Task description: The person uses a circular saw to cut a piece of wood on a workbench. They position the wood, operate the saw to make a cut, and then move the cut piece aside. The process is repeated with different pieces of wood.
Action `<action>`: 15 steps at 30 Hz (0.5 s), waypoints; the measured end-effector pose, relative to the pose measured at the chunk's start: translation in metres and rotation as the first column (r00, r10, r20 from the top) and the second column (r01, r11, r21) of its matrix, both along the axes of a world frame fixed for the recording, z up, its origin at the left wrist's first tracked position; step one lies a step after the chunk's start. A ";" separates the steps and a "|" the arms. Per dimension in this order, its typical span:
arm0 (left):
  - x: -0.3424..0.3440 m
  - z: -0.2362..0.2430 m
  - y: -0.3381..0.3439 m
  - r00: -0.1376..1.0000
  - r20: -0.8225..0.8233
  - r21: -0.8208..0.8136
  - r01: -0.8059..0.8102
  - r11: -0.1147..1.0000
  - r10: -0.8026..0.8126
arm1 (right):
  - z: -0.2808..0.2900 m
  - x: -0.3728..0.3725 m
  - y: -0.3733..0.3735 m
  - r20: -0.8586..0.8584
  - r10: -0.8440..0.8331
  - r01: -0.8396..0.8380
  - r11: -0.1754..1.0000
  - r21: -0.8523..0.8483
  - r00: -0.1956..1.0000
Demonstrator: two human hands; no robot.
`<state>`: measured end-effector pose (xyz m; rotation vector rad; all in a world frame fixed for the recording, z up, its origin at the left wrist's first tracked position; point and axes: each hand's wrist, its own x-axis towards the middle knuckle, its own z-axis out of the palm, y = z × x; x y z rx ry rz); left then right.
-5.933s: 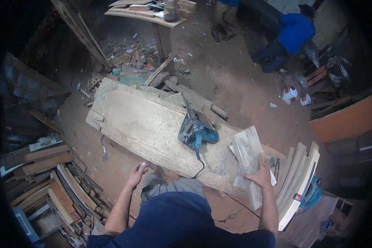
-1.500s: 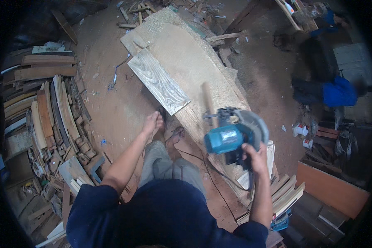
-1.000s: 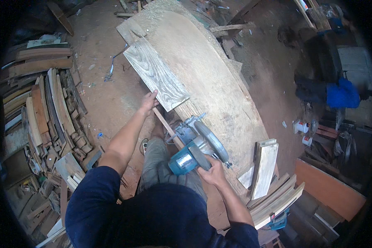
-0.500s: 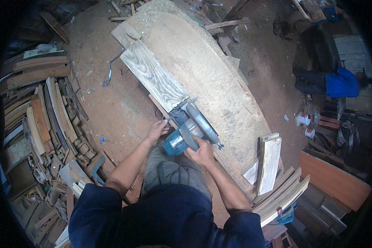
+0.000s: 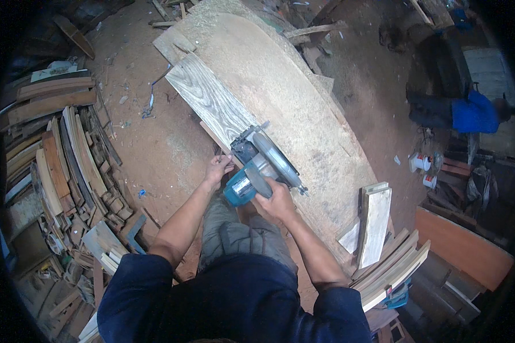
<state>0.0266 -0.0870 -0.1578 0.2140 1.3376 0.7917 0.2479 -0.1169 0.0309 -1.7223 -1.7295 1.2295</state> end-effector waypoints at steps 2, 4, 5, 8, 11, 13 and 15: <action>0.001 0.004 0.002 1.000 -0.002 -0.010 -0.005 1.000 0.005 | 0.002 0.000 0.002 -0.017 -0.001 0.001 1.000 -0.022 1.000; 0.001 0.008 0.004 1.000 -0.020 -0.012 0.000 1.000 -0.001 | 0.002 0.000 0.003 -0.024 0.003 -0.004 0.999 -0.046 1.000; 0.000 0.011 0.005 0.999 -0.036 -0.007 0.011 1.000 -0.011 | 0.001 0.000 0.004 -0.021 0.005 -0.006 0.998 -0.058 1.000; 0.000 0.017 0.008 0.999 -0.040 0.001 0.025 1.000 -0.025 | -0.001 0.002 0.004 -0.004 0.019 -0.019 0.998 -0.053 1.000; -0.001 0.016 0.008 0.999 -0.025 0.012 0.026 1.000 -0.025 | 0.000 0.002 0.005 0.008 0.020 -0.019 0.998 -0.065 1.000; -0.002 0.013 0.008 0.999 -0.027 0.014 0.029 0.999 -0.029 | 0.001 0.001 0.005 0.008 0.015 -0.014 0.997 -0.073 1.000; -0.003 0.007 0.009 0.998 -0.040 0.002 0.040 0.999 -0.040 | -0.001 0.000 0.006 0.003 0.008 -0.008 0.997 -0.077 1.000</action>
